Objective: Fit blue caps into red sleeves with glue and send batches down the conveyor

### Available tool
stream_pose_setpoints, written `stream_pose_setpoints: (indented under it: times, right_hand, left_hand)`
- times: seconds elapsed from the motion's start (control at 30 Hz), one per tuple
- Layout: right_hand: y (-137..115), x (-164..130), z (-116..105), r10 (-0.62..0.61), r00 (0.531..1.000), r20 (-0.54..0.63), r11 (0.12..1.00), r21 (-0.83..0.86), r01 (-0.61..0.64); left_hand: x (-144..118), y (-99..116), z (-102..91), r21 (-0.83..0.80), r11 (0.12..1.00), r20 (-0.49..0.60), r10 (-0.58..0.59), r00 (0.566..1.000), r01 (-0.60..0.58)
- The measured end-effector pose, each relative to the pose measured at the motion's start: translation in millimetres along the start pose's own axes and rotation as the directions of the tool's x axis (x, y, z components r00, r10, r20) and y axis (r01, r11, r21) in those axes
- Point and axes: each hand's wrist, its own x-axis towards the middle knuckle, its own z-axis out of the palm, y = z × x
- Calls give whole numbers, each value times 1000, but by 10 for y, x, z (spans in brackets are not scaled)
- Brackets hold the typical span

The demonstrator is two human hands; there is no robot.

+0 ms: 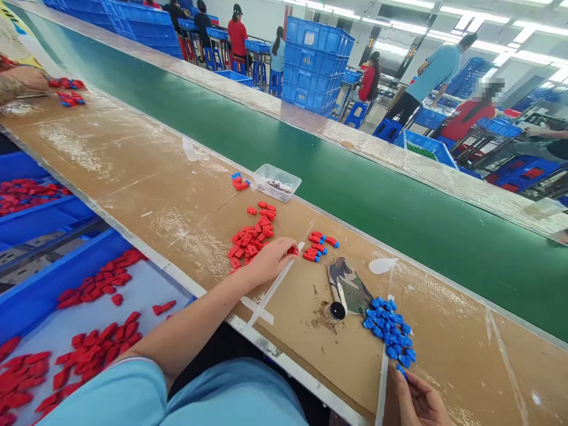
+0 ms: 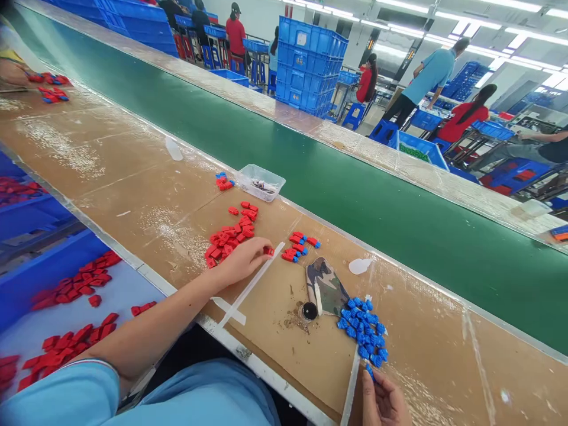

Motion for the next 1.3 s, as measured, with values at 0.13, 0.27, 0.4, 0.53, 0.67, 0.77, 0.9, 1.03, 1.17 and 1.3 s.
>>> stream_pose_setpoints:
  times: [0.13, 0.27, 0.4, 0.53, 0.67, 0.77, 0.9, 1.03, 1.17, 1.3]
  right_hand:
    - [-223, -185, 150, -71, 997, 13, 993, 91, 70]
    - [-443, -285, 305, -129, 988, 89, 987, 108, 120]
    - [-590, -304, 414, -207, 969, 136, 970, 158, 185]
    - [-695, -286, 523, -331, 921, 203, 939, 172, 299]
    - [-790, -236, 616, -411, 863, 293, 910, 85, 405]
    - [-873, -201, 654, -481, 819, 314, 848, -73, 525]
    - [-960, -165, 676, -627, 712, 316, 675, -235, 699]
    - [-980, -136, 687, -717, 610, 339, 544, -277, 792]
    - [-983, -122, 699, -738, 573, 355, 502, -279, 819]
    - [-992, -120, 709, -748, 561, 355, 495, -265, 827]
  left_hand:
    - [-371, 109, 189, -422, 895, -72, 130, 989, -148]
    - [-551, 237, 275, -498, 859, -24, 124, 992, -119]
    - [-605, 299, 310, -491, 862, 18, 157, 987, -128]
    - [-682, 322, 490, -534, 843, 38, 101, 994, -66]
    - [-740, 357, 672, -523, 851, 44, 82, 996, -47]
    - [-745, 360, 721, -546, 837, 37, 67, 997, -36]
    - [-741, 342, 721, -550, 834, 30, 79, 996, -49]
    - [-746, 351, 712, -536, 840, 32, 116, 993, -81]
    - [-746, 362, 707, -533, 842, 34, 124, 992, -87]
    - [-743, 363, 700, -551, 830, 42, 125, 991, -81]
